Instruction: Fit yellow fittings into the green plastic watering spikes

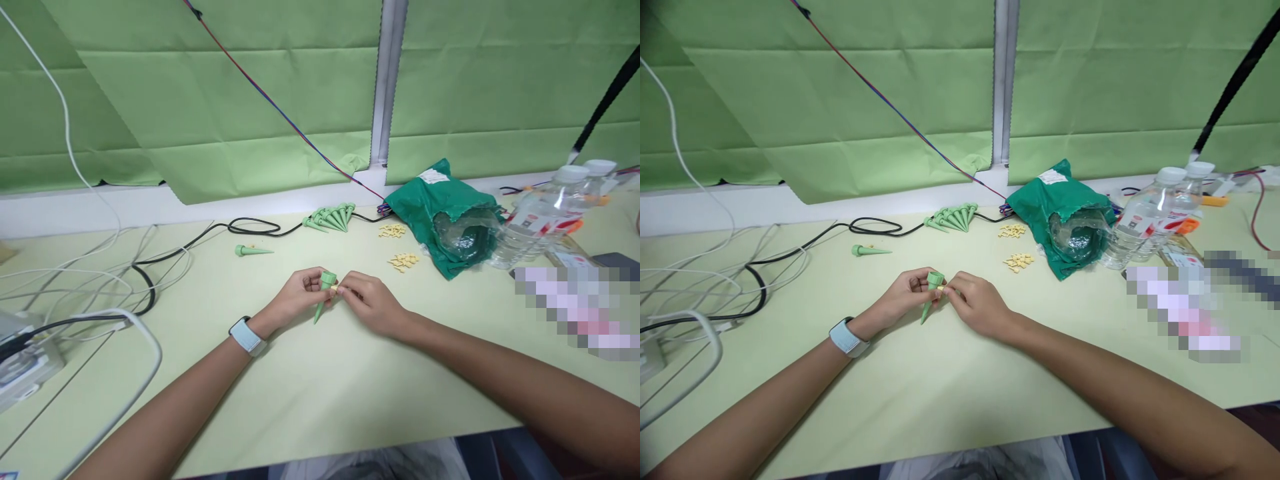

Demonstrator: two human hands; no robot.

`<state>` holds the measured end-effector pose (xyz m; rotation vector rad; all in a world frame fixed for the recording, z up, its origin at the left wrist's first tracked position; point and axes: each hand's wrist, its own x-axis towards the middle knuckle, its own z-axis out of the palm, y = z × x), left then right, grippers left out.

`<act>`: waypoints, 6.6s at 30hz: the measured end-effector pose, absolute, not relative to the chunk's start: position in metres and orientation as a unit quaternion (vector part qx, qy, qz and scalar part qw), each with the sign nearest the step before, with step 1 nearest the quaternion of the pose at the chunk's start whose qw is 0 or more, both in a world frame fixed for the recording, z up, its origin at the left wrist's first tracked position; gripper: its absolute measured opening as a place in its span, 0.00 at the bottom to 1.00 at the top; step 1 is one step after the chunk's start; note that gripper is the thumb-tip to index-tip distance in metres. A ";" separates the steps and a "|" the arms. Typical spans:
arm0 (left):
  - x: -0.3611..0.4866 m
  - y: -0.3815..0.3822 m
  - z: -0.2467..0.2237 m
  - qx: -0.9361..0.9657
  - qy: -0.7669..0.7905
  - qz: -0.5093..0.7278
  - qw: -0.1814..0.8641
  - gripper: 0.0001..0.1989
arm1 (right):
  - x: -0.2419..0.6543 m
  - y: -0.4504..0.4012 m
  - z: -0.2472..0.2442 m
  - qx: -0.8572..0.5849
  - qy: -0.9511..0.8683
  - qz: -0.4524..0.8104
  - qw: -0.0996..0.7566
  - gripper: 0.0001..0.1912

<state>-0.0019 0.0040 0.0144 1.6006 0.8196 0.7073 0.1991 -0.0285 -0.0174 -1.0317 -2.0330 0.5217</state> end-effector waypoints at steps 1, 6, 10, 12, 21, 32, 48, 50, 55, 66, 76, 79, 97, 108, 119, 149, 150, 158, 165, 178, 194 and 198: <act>-0.002 0.004 0.015 0.683 0.347 0.300 0.568 0.11 | 0.199 -0.028 -0.017 -0.398 -0.799 0.211 0.398 0.15; -0.001 0.003 0.018 0.682 0.337 0.299 0.575 0.11 | 0.197 -0.029 -0.017 -0.376 -0.797 0.201 0.427 0.15; -0.001 0.003 0.017 0.683 0.336 0.298 0.576 0.10 | 0.198 -0.029 -0.020 -0.376 -0.797 0.177 0.439 0.07; -0.001 0.003 0.017 0.684 0.331 0.292 0.581 0.09 | 0.198 -0.029 -0.022 -0.384 -0.799 0.159 0.435 0.04; -0.002 0.005 0.014 0.670 0.340 0.304 0.586 0.09 | 0.198 -0.030 -0.016 -0.427 -0.791 0.155 0.409 0.09; -0.002 0.007 0.011 0.657 0.343 0.325 0.588 0.10 | 0.198 -0.026 -0.016 -0.428 -0.762 0.237 0.424 0.09; -0.002 0.009 0.011 0.648 0.351 0.330 0.590 0.09 | 0.199 -0.019 -0.020 -0.410 -0.744 0.261 0.459 0.11; -0.002 0.009 0.011 0.648 0.351 0.330 0.590 0.10 | 0.199 -0.019 -0.020 -0.405 -0.728 0.283 0.476 0.07; -0.001 0.009 0.011 0.645 0.347 0.334 0.592 0.09 | 0.200 -0.019 -0.021 -0.406 -0.696 0.379 0.454 0.12; -0.002 0.010 0.009 0.647 0.335 0.335 0.598 0.08 | 0.199 -0.018 -0.022 -0.401 -0.715 0.366 0.441 0.11; -0.002 0.009 0.010 0.654 0.336 0.327 0.594 0.08 | 0.199 -0.019 -0.021 -0.397 -0.728 0.352 0.434 0.11; -0.002 0.009 0.011 0.657 0.336 0.326 0.591 0.08 | 0.199 -0.020 -0.019 -0.395 -0.729 0.359 0.430 0.12; 0.000 0.007 0.014 0.635 0.345 0.344 0.600 0.08 | 0.201 -0.022 -0.020 -0.415 -0.713 0.350 0.444 0.09; -0.003 0.009 0.010 0.618 0.358 0.348 0.607 0.12 | 0.238 -0.007 -0.015 -0.439 -0.777 0.154 0.424 0.05; -0.003 0.010 0.009 0.619 0.356 0.344 0.610 0.11 | 0.322 0.025 0.001 -0.561 -0.780 -0.102 0.259 0.09; -0.003 0.007 0.012 0.679 0.325 0.283 0.595 0.18 | 0.209 -0.030 -0.020 -0.386 -0.607 0.550 0.424 0.13; -0.003 0.007 0.013 0.680 0.324 0.285 0.594 0.18 | 0.209 -0.030 -0.020 -0.389 -0.607 0.546 0.427 0.13; 0.000 0.003 0.012 0.710 0.378 0.252 0.538 0.21 | 0.205 -0.033 -0.015 -0.386 -0.576 0.566 0.445 0.14; 0.001 0.003 0.012 0.693 0.337 0.283 0.571 0.20 | 0.206 -0.031 -0.013 -0.397 -0.523 0.590 0.470 0.15; 0.004 0.002 0.011 0.637 0.292 0.301 0.647 0.10 | 0.215 -0.033 -0.015 -0.374 -0.750 0.305 0.453 0.04; 0.003 0.004 0.009 0.548 0.273 0.338 0.714 0.09 | 0.226 -0.029 -0.018 -0.359 -0.811 0.163 0.432 0.07; 0.003 0.004 0.009 0.543 0.275 0.341 0.717 0.09 | 0.226 -0.029 -0.016 -0.357 -0.807 0.142 0.449 0.07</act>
